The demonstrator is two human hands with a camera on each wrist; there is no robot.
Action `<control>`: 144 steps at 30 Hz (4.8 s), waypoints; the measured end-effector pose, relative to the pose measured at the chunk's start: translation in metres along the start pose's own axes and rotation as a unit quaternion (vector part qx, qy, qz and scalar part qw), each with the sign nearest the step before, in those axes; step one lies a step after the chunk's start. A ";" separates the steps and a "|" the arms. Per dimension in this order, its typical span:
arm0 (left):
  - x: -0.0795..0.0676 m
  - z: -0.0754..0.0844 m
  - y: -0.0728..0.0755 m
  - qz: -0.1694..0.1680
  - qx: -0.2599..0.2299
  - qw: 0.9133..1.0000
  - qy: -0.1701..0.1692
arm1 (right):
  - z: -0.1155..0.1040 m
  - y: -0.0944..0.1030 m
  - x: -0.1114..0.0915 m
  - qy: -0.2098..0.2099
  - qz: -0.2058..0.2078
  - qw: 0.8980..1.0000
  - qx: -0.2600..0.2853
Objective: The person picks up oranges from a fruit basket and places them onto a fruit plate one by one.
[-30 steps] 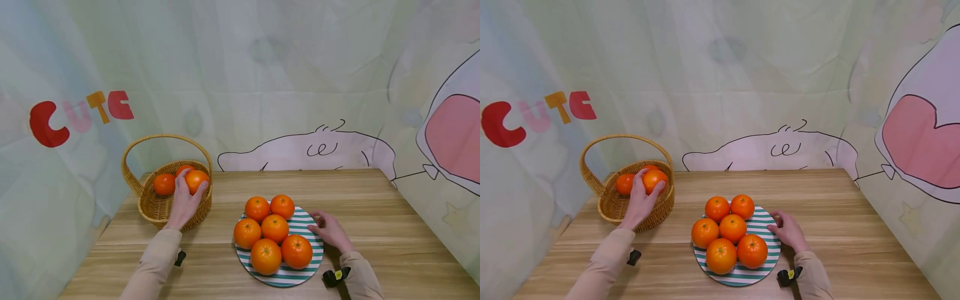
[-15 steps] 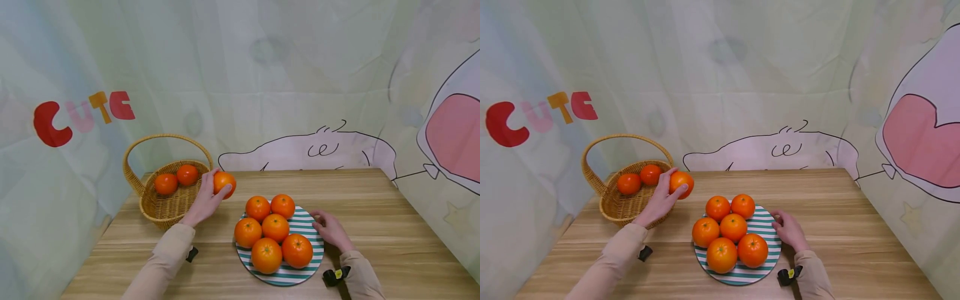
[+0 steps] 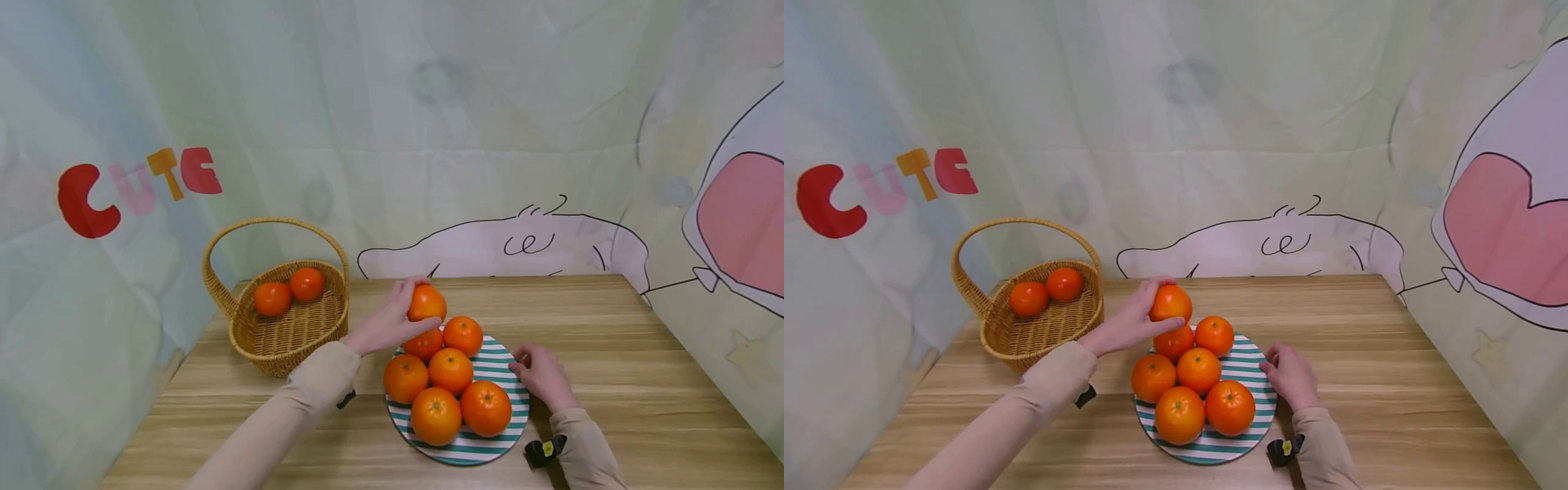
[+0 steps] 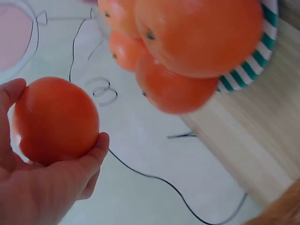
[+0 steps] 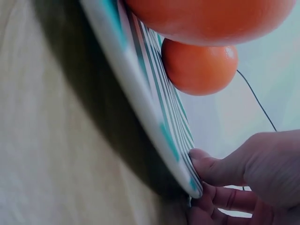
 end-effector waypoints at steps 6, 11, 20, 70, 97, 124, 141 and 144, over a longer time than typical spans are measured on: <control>0.014 0.024 -0.019 -0.072 0.058 0.995 -0.036 | 0.001 0.003 -0.001 -0.031 0.000 0.999 -0.026; 0.022 0.038 -0.041 -0.131 0.117 0.984 -0.041 | 0.003 0.004 -0.002 -0.036 -0.002 0.999 -0.029; 0.029 0.051 -0.073 -0.162 0.188 0.967 -0.063 | 0.004 0.004 -0.002 -0.021 -0.014 1.000 -0.011; 0.031 0.064 -0.136 -0.162 0.331 0.930 0.000 | 0.008 0.005 0.001 -0.008 -0.027 0.999 -0.035; 0.030 0.060 -0.135 -0.173 0.325 0.930 0.004 | 0.008 0.004 0.001 -0.014 -0.023 0.999 -0.032; 0.030 0.057 -0.136 -0.157 0.341 0.927 -0.006 | 0.009 0.003 0.001 -0.011 -0.022 0.999 -0.031; 0.031 0.058 -0.132 -0.149 0.332 0.931 -0.017 | 0.009 0.003 0.000 -0.011 -0.023 0.999 -0.028; 0.032 0.056 -0.130 -0.147 0.325 0.934 -0.024 | 0.009 0.002 0.000 -0.011 -0.024 0.999 -0.026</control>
Point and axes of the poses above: each hand's wrist, its own x-axis towards the middle knuckle, its own y-axis out of the back of the hand, z = x × y, the point moved 4 cm from there along x, towards the middle knuckle, and after that the axes turned 5 degrees about z, right-handed, at the moved point
